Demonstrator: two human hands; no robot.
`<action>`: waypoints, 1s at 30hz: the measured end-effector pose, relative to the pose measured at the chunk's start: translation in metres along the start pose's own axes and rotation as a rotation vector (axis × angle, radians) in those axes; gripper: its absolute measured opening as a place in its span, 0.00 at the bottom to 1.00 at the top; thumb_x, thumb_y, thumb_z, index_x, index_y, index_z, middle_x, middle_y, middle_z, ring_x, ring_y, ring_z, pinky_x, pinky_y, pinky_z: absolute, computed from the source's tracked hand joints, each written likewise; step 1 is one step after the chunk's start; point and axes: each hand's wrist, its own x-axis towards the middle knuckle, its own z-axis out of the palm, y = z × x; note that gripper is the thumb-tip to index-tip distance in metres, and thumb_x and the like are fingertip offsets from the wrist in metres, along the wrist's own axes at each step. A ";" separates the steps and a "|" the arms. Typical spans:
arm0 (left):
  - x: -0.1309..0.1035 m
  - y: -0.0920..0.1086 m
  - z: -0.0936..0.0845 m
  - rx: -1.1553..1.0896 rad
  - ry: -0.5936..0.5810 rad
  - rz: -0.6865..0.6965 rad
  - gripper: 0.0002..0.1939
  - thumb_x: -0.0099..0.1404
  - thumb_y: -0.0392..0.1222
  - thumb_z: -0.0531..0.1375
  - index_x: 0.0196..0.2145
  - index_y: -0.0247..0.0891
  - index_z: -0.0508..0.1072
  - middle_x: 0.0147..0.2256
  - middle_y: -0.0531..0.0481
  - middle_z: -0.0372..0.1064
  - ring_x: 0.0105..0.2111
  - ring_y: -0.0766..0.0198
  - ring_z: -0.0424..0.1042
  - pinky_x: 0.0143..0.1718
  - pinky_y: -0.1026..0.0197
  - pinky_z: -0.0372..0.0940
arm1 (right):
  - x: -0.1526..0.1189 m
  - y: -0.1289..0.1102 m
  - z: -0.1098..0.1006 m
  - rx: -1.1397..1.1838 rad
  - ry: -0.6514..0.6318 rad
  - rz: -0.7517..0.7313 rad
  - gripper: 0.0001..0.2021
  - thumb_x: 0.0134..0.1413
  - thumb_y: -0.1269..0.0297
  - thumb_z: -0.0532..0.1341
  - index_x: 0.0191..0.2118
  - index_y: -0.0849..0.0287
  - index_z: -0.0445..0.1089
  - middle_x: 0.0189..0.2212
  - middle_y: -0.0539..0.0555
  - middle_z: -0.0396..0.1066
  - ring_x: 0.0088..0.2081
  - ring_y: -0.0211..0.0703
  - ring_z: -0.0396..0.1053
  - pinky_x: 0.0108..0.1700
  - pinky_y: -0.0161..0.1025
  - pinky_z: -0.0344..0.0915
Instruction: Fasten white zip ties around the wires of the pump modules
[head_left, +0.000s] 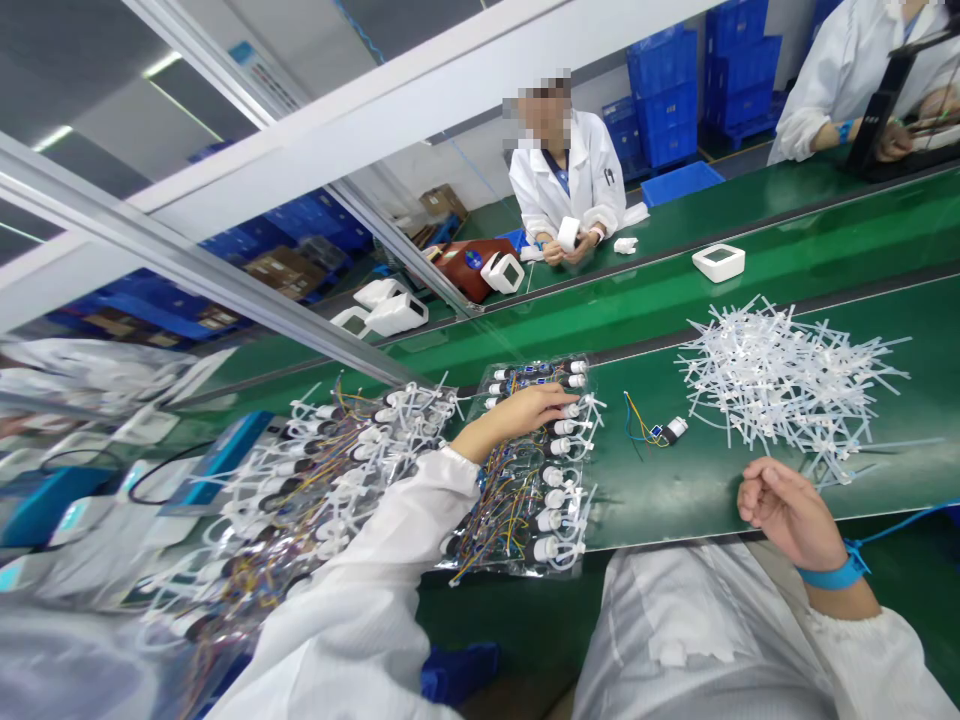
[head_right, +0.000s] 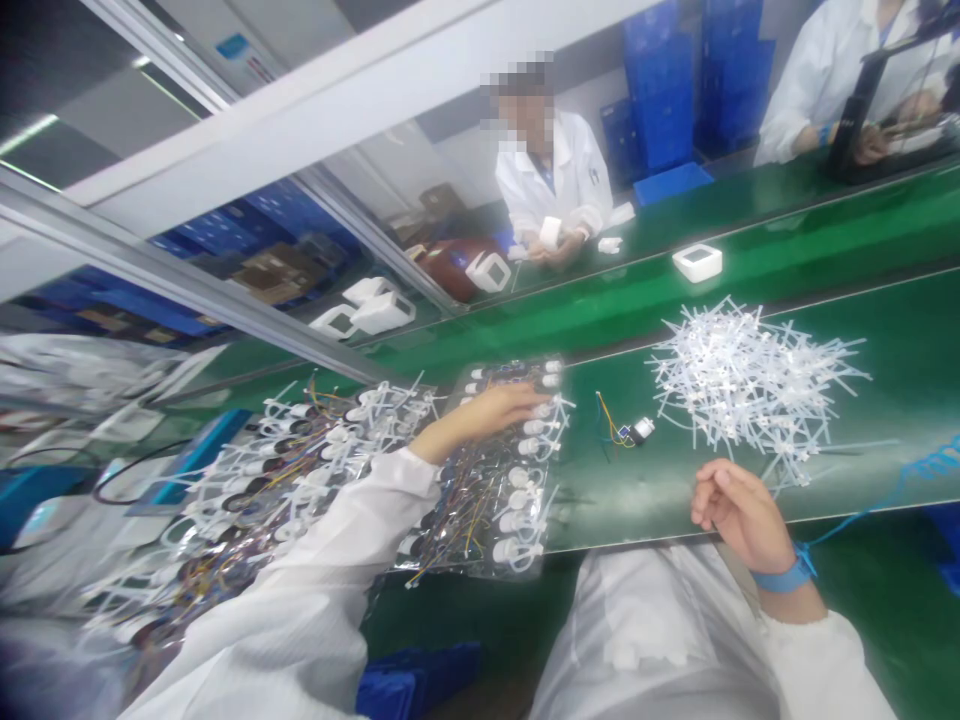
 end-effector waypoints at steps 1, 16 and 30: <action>0.000 0.002 -0.003 -0.018 -0.003 -0.005 0.21 0.80 0.43 0.62 0.67 0.41 0.78 0.50 0.41 0.82 0.48 0.54 0.81 0.54 0.55 0.71 | 0.000 0.000 0.001 0.001 -0.001 0.001 0.18 0.58 0.45 0.79 0.40 0.54 0.82 0.24 0.53 0.77 0.25 0.44 0.75 0.25 0.37 0.70; 0.072 0.162 0.014 0.235 -0.125 0.108 0.23 0.80 0.50 0.65 0.65 0.35 0.76 0.56 0.36 0.81 0.56 0.45 0.80 0.59 0.49 0.72 | 0.002 -0.001 0.006 -0.028 -0.037 -0.004 0.19 0.61 0.44 0.77 0.41 0.55 0.83 0.27 0.54 0.79 0.28 0.45 0.77 0.29 0.39 0.73; 0.084 0.187 0.060 0.177 -0.187 0.022 0.21 0.69 0.40 0.74 0.57 0.40 0.77 0.44 0.39 0.82 0.46 0.44 0.82 0.48 0.51 0.74 | 0.023 0.027 0.033 -0.478 0.124 -0.201 0.25 0.60 0.56 0.75 0.62 0.50 0.77 0.57 0.59 0.74 0.36 0.45 0.80 0.37 0.45 0.83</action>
